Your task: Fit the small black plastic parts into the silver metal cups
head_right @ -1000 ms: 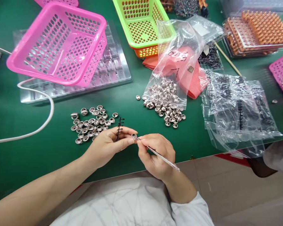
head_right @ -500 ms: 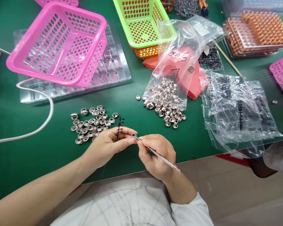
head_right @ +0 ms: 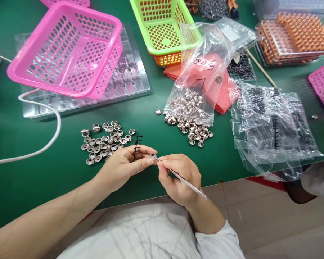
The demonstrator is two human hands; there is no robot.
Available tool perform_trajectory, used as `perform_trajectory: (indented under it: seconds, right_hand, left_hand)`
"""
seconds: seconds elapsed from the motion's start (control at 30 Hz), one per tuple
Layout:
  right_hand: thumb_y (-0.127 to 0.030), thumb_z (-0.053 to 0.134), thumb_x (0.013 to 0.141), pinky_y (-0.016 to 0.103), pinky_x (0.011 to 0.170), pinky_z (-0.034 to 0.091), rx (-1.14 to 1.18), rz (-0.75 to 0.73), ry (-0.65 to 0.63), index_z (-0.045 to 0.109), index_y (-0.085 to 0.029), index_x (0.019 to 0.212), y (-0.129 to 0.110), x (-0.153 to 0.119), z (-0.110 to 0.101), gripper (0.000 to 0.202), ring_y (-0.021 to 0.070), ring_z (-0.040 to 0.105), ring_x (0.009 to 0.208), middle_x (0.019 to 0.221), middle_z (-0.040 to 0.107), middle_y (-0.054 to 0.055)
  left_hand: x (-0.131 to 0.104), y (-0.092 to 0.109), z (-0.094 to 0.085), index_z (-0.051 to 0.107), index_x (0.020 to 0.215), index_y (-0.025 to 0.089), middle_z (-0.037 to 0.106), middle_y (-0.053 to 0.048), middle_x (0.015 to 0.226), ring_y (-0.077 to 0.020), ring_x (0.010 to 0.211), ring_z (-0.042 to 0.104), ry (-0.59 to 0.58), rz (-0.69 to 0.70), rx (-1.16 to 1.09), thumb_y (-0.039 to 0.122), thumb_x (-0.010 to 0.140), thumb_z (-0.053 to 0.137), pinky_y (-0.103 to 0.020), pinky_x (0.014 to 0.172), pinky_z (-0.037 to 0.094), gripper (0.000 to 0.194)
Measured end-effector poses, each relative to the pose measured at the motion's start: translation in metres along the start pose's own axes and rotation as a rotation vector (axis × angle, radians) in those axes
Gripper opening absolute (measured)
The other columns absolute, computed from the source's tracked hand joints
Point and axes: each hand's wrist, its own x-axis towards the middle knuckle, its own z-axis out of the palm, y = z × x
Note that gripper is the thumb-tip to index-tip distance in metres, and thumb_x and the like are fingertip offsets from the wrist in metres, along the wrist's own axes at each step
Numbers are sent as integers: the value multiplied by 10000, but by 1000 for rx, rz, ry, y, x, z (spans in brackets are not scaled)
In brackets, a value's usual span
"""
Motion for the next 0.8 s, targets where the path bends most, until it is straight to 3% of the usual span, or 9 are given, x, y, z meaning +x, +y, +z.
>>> perform_trajectory:
  seconds: [0.23,0.8]
  right_hand:
    - [-53,692,843,323,643,643,7,20,-2,632,-252,1011,0,0,-1,268,191,764,783,887,770,24]
    - [5,703,810,330,696,642,64,21,-9,652,-225,1033,2,-3,-1,325,185,759,819,909,766,30]
  left_hand:
    - [0,0,0,737,958,173,800,-49,848,-193,783,739,7,4,9,300,782,794,-249,640,554,225]
    - [0,-3,-1,737,960,170,796,-32,834,-183,827,750,-1,7,-35,286,785,807,-254,759,581,222]
